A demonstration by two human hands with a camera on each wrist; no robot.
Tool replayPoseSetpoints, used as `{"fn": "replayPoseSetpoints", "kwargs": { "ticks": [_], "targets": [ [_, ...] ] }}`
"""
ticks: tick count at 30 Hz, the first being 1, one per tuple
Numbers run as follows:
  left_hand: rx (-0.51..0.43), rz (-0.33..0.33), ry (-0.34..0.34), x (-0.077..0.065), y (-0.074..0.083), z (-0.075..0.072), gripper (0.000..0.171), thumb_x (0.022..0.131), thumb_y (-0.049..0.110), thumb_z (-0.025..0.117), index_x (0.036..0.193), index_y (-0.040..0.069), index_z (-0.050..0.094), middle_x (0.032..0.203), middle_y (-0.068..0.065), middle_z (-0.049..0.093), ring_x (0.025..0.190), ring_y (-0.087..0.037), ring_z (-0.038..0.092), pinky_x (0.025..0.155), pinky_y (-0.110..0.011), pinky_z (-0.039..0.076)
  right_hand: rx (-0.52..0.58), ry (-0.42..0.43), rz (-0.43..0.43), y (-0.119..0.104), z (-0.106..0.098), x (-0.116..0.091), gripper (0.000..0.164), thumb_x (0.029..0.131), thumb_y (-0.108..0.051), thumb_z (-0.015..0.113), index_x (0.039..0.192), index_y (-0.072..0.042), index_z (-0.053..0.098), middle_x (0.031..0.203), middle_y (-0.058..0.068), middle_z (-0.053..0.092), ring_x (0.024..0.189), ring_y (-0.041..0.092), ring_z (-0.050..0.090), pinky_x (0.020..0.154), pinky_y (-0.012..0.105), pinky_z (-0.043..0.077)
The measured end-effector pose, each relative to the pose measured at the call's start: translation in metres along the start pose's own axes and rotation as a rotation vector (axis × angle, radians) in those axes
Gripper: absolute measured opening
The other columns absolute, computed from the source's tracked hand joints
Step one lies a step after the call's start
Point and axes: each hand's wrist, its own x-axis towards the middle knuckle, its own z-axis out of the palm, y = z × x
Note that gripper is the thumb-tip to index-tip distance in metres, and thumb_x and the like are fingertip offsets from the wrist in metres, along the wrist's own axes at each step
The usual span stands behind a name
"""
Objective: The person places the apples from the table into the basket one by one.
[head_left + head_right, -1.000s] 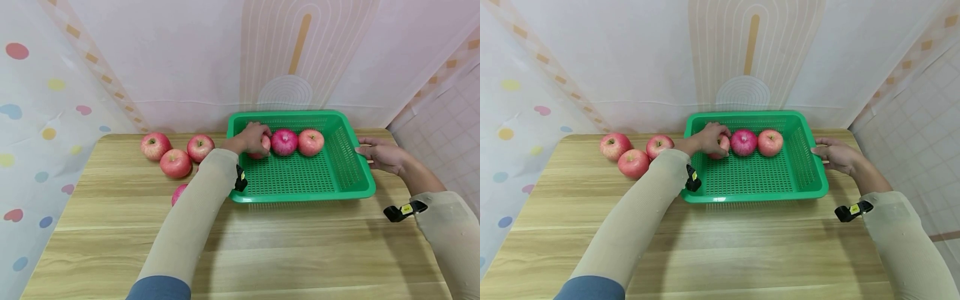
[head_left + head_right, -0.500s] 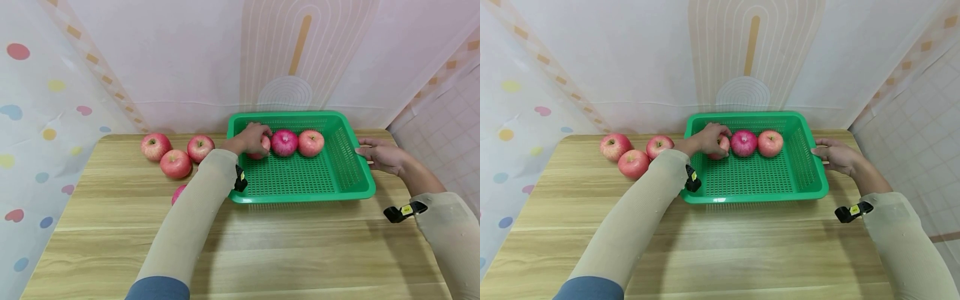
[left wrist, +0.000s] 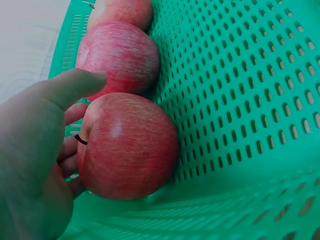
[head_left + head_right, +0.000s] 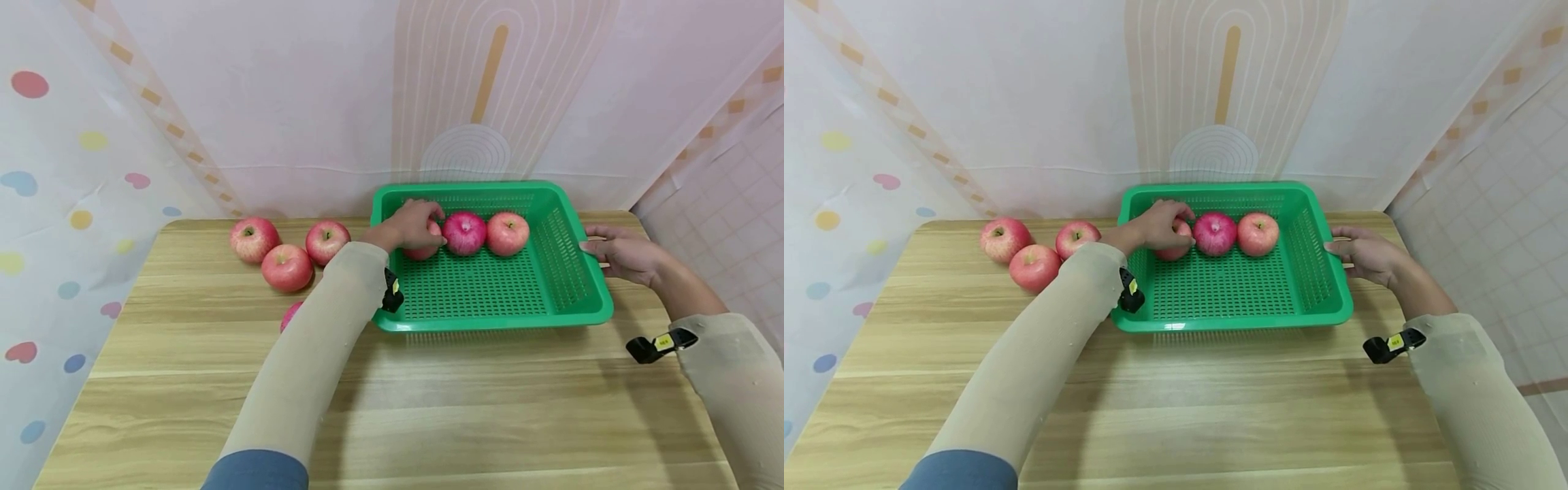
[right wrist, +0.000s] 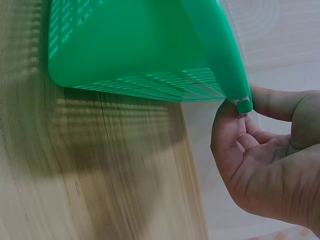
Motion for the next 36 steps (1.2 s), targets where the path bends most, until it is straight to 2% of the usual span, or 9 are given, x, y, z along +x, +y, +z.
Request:
{"fn": "replayPoseSetpoints", "kwargs": {
  "ticks": [18, 25, 32, 36],
  "targets": [
    [0.006, 0.017, -0.017, 0.0, 0.003, -0.016, 0.045, 0.099, 0.029, 0.064, 0.138, 0.01, 0.055, 0.138, -0.01, 0.054, 0.128, -0.023, 0.049, 0.106, -0.038, 0.044, 0.03, -0.006, 0.005, -0.001, -0.001, 0.0, 0.019, 0.109, -0.006, 0.044, 0.118, -0.017, 0.057, 0.098, -0.002, 0.072, 0.086, 0.012, 0.071, 0.075, 0.032, 0.059],
    [0.013, 0.035, -0.061, -0.005, 0.008, -0.021, 0.046, 0.1, 0.03, 0.064, 0.14, 0.011, 0.054, 0.141, -0.01, 0.052, 0.128, -0.022, 0.048, 0.107, -0.038, 0.043, 0.02, -0.005, 0.005, -0.001, 0.0, 0.0, 0.019, 0.109, -0.006, 0.044, 0.119, -0.017, 0.056, 0.098, -0.002, 0.072, 0.087, 0.012, 0.071, 0.075, 0.032, 0.059],
    [0.02, 0.057, -0.088, -0.011, 0.014, -0.027, 0.046, 0.1, 0.029, 0.064, 0.141, 0.01, 0.053, 0.137, -0.008, 0.053, 0.115, -0.02, 0.049, 0.103, -0.036, 0.044, -0.001, -0.001, 0.006, -0.001, 0.0, -0.001, 0.017, 0.109, -0.008, 0.044, 0.121, -0.016, 0.053, 0.099, -0.004, 0.072, 0.087, 0.011, 0.071, 0.075, 0.032, 0.058],
    [0.035, 0.08, -0.094, -0.014, 0.017, -0.03, 0.047, 0.099, 0.029, 0.065, 0.141, 0.009, 0.053, 0.141, -0.009, 0.052, 0.121, -0.022, 0.049, 0.106, -0.037, 0.043, -0.004, 0.0, 0.009, -0.001, 0.0, -0.001, 0.017, 0.109, -0.008, 0.044, 0.122, -0.015, 0.053, 0.099, -0.004, 0.071, 0.088, 0.011, 0.071, 0.076, 0.032, 0.058]
  ]
}}
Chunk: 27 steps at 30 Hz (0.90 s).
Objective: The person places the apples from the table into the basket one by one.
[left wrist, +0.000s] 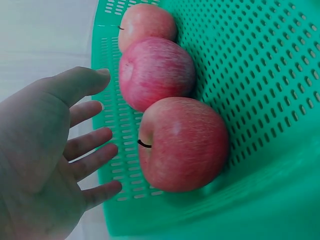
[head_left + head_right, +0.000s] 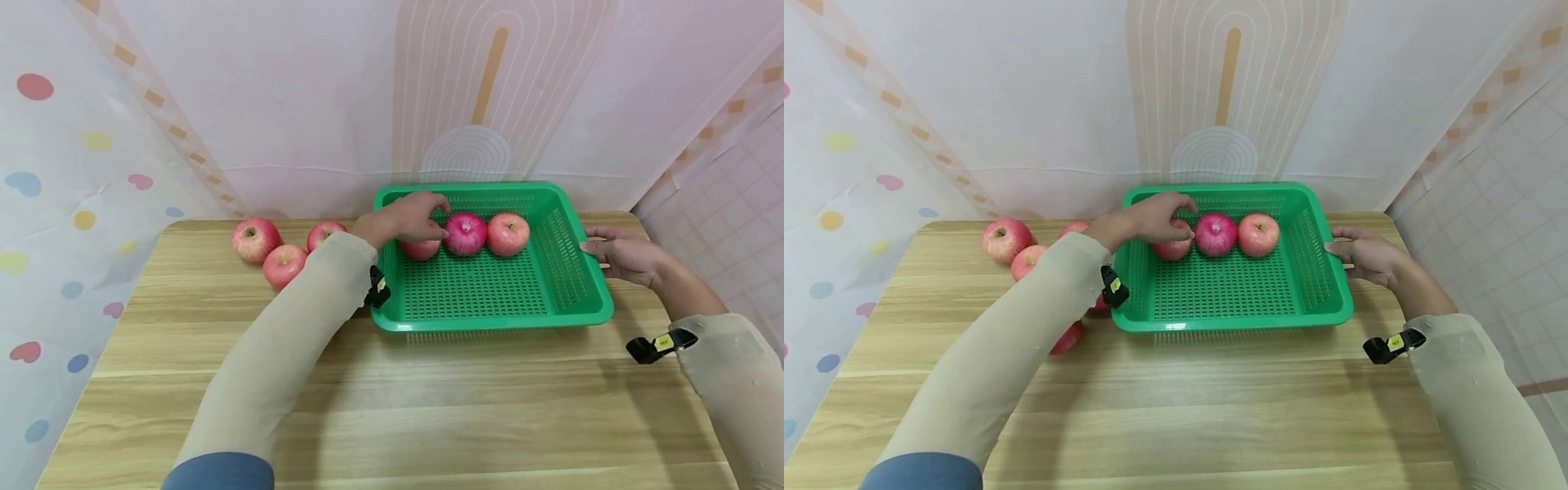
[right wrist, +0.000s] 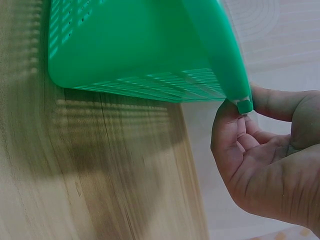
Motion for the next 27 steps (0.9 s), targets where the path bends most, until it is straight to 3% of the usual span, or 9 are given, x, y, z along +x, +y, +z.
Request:
{"fn": "replayPoseSetpoints", "kwargs": {
  "ticks": [15, 27],
  "targets": [
    [0.092, 0.015, -0.003, -0.017, 0.011, -0.01, 0.049, 0.098, 0.033, 0.065, 0.143, 0.017, 0.054, 0.153, -0.007, 0.043, 0.139, -0.026, 0.041, 0.113, -0.046, 0.038, 0.0, -0.026, -0.013, -0.001, 0.0, -0.002, 0.016, 0.109, -0.008, 0.044, 0.119, -0.016, 0.055, 0.098, -0.004, 0.071, 0.088, 0.011, 0.07, 0.076, 0.032, 0.058],
    [0.149, 0.077, 0.0, -0.032, 0.01, -0.017, 0.049, 0.098, 0.03, 0.063, 0.144, 0.018, 0.055, 0.151, -0.008, 0.044, 0.135, -0.026, 0.045, 0.108, -0.047, 0.042, 0.026, -0.019, -0.013, -0.001, 0.001, -0.002, 0.018, 0.109, -0.006, 0.044, 0.121, -0.015, 0.054, 0.099, -0.002, 0.071, 0.088, 0.012, 0.07, 0.075, 0.032, 0.058]
  ]
}}
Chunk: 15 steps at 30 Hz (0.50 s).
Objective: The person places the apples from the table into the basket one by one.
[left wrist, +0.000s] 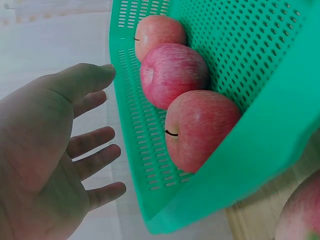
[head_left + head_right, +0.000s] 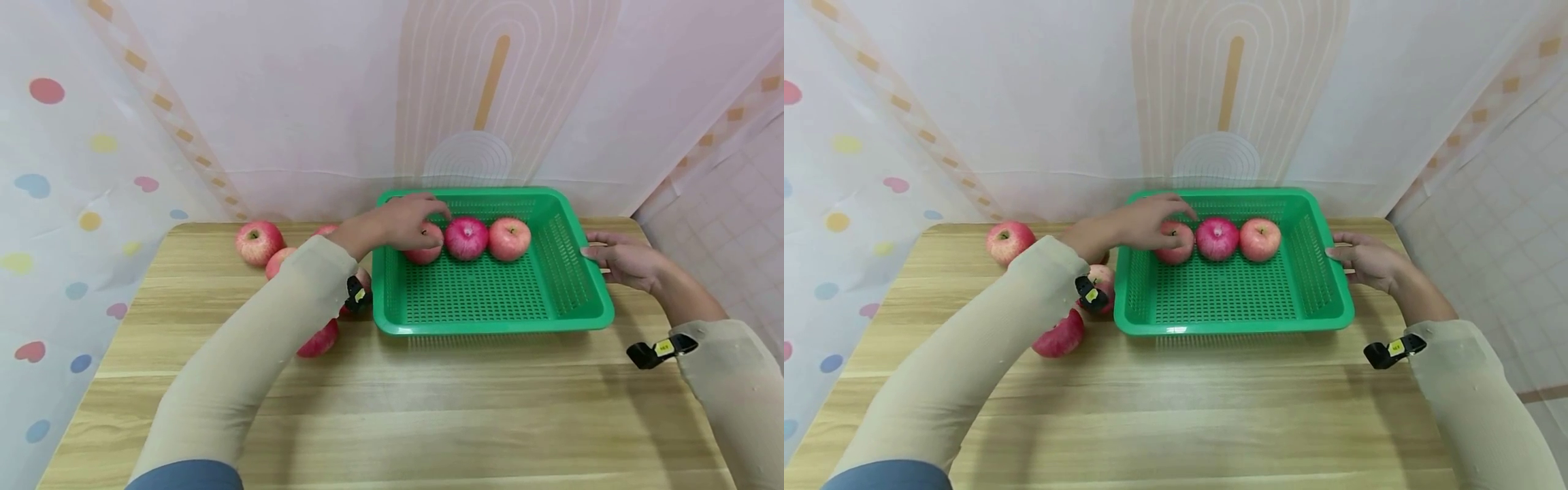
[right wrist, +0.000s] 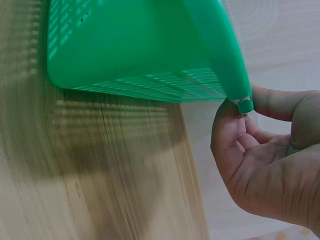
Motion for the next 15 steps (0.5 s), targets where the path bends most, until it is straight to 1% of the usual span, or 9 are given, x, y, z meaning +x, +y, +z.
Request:
{"fn": "replayPoseSetpoints", "kwargs": {
  "ticks": [4, 10, 15],
  "targets": [
    [-0.005, 0.022, 0.029, -0.006, -0.002, -0.004, 0.047, 0.097, 0.029, 0.063, 0.142, 0.017, 0.057, 0.149, -0.008, 0.048, 0.135, -0.026, 0.045, 0.109, -0.045, 0.041, 0.014, 0.003, -0.003, 0.0, 0.0, 0.001, 0.017, 0.109, -0.006, 0.044, 0.122, -0.013, 0.052, 0.099, -0.002, 0.071, 0.088, 0.012, 0.07, 0.075, 0.032, 0.058],
    [-0.045, 0.067, 0.05, -0.013, -0.005, -0.01, 0.045, 0.097, 0.024, 0.064, 0.139, 0.012, 0.058, 0.145, -0.011, 0.05, 0.136, -0.028, 0.044, 0.113, -0.043, 0.037, 0.016, 0.005, -0.006, 0.001, -0.001, 0.002, 0.018, 0.109, -0.006, 0.044, 0.122, -0.013, 0.052, 0.099, -0.001, 0.071, 0.087, 0.013, 0.071, 0.075, 0.032, 0.058],
    [-0.039, 0.072, 0.07, -0.021, -0.01, -0.014, 0.044, 0.098, 0.026, 0.065, 0.139, 0.012, 0.059, 0.146, -0.012, 0.049, 0.137, -0.029, 0.044, 0.115, -0.045, 0.036, 0.007, 0.007, -0.01, 0.001, -0.001, 0.002, 0.018, 0.109, -0.006, 0.044, 0.123, -0.013, 0.052, 0.099, -0.001, 0.071, 0.088, 0.012, 0.07, 0.075, 0.032, 0.058]
  ]
}}
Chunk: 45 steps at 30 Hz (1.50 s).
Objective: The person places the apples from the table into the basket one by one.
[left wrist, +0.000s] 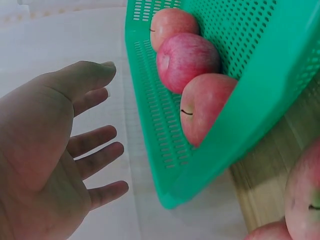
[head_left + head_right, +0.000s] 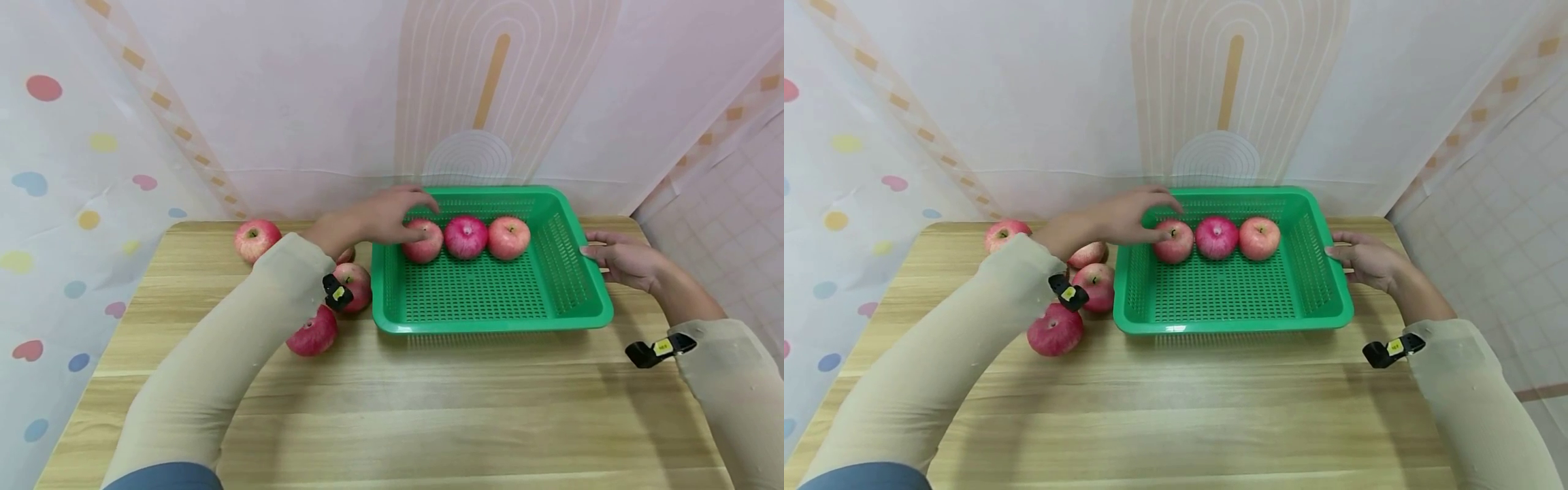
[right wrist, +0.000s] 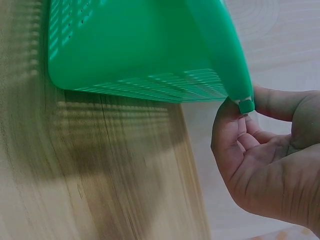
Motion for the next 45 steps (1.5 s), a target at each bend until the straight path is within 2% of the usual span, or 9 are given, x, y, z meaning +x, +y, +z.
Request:
{"fn": "replayPoseSetpoints", "kwargs": {
  "ticks": [5, 11, 15, 21, 26, 33, 40, 45],
  "targets": [
    [-0.013, -0.017, 0.01, -0.009, -0.007, -0.004, 0.044, 0.099, 0.028, 0.065, 0.139, 0.011, 0.058, 0.152, -0.014, 0.044, 0.144, -0.031, 0.037, 0.118, -0.045, 0.031, 0.003, 0.001, 0.001, -0.001, 0.0, 0.0, 0.018, 0.109, -0.006, 0.044, 0.122, -0.013, 0.053, 0.098, -0.002, 0.071, 0.087, 0.012, 0.07, 0.075, 0.032, 0.058],
    [-0.028, 0.0, 0.053, -0.021, -0.013, -0.009, 0.045, 0.097, 0.028, 0.068, 0.135, 0.007, 0.06, 0.146, -0.015, 0.049, 0.138, -0.031, 0.044, 0.117, -0.045, 0.033, 0.006, -0.001, -0.006, -0.001, 0.0, 0.0, 0.018, 0.109, -0.005, 0.044, 0.12, -0.014, 0.054, 0.098, -0.001, 0.071, 0.087, 0.012, 0.07, 0.075, 0.032, 0.058],
    [-0.044, 0.027, 0.085, -0.029, -0.018, -0.011, 0.042, 0.095, 0.021, 0.071, 0.133, 0.004, 0.061, 0.143, -0.016, 0.053, 0.137, -0.032, 0.045, 0.116, -0.046, 0.034, 0.003, -0.006, -0.004, -0.001, 0.0, -0.001, 0.018, 0.109, -0.006, 0.044, 0.121, -0.014, 0.054, 0.098, -0.001, 0.071, 0.086, 0.013, 0.071, 0.075, 0.033, 0.058],
    [-0.042, 0.006, 0.105, -0.042, -0.029, -0.015, 0.042, 0.095, 0.021, 0.07, 0.133, 0.005, 0.061, 0.143, -0.017, 0.053, 0.137, -0.034, 0.044, 0.116, -0.049, 0.035, 0.001, -0.005, -0.003, -0.002, 0.001, -0.002, 0.018, 0.109, -0.006, 0.044, 0.12, -0.014, 0.055, 0.098, -0.001, 0.071, 0.086, 0.013, 0.071, 0.074, 0.033, 0.058],
    [-0.088, 0.025, 0.16, -0.052, -0.037, -0.018, 0.041, 0.094, 0.017, 0.072, 0.13, 0.002, 0.061, 0.137, -0.019, 0.056, 0.132, -0.035, 0.048, 0.114, -0.049, 0.036, 0.01, -0.006, -0.002, -0.002, 0.001, -0.002, 0.018, 0.109, -0.006, 0.044, 0.12, -0.014, 0.054, 0.099, -0.001, 0.071, 0.086, 0.013, 0.071, 0.075, 0.032, 0.058],
    [-0.102, -0.02, 0.185, -0.064, -0.047, -0.022, 0.043, 0.094, 0.016, 0.069, 0.133, 0.001, 0.06, 0.138, -0.019, 0.054, 0.131, -0.036, 0.047, 0.114, -0.05, 0.036, -0.017, -0.005, 0.003, -0.001, 0.0, -0.001, 0.018, 0.109, -0.008, 0.044, 0.122, -0.017, 0.052, 0.1, -0.004, 0.071, 0.089, 0.011, 0.071, 0.077, 0.032, 0.058],
    [-0.08, -0.045, 0.201, -0.075, -0.058, -0.025, 0.042, 0.095, 0.016, 0.069, 0.133, 0.0, 0.06, 0.137, -0.019, 0.055, 0.131, -0.038, 0.047, 0.112, -0.053, 0.037, -0.044, -0.001, 0.014, -0.001, 0.0, 0.0, 0.019, 0.11, -0.009, 0.043, 0.129, -0.01, 0.045, 0.1, -0.006, 0.071, 0.09, 0.01, 0.07, 0.077, 0.032, 0.058],
    [-0.09, -0.038, 0.225, -0.084, -0.065, -0.027, 0.041, 0.095, 0.014, 0.069, 0.132, 0.0, 0.06, 0.137, -0.019, 0.056, 0.134, -0.037, 0.045, 0.114, -0.053, 0.035, -0.046, 0.005, 0.02, -0.001, 0.0, 0.001, 0.02, 0.11, -0.009, 0.043, 0.129, -0.01, 0.044, 0.1, -0.006, 0.071, 0.09, 0.01, 0.07, 0.078, 0.032, 0.058]
  ]
}}
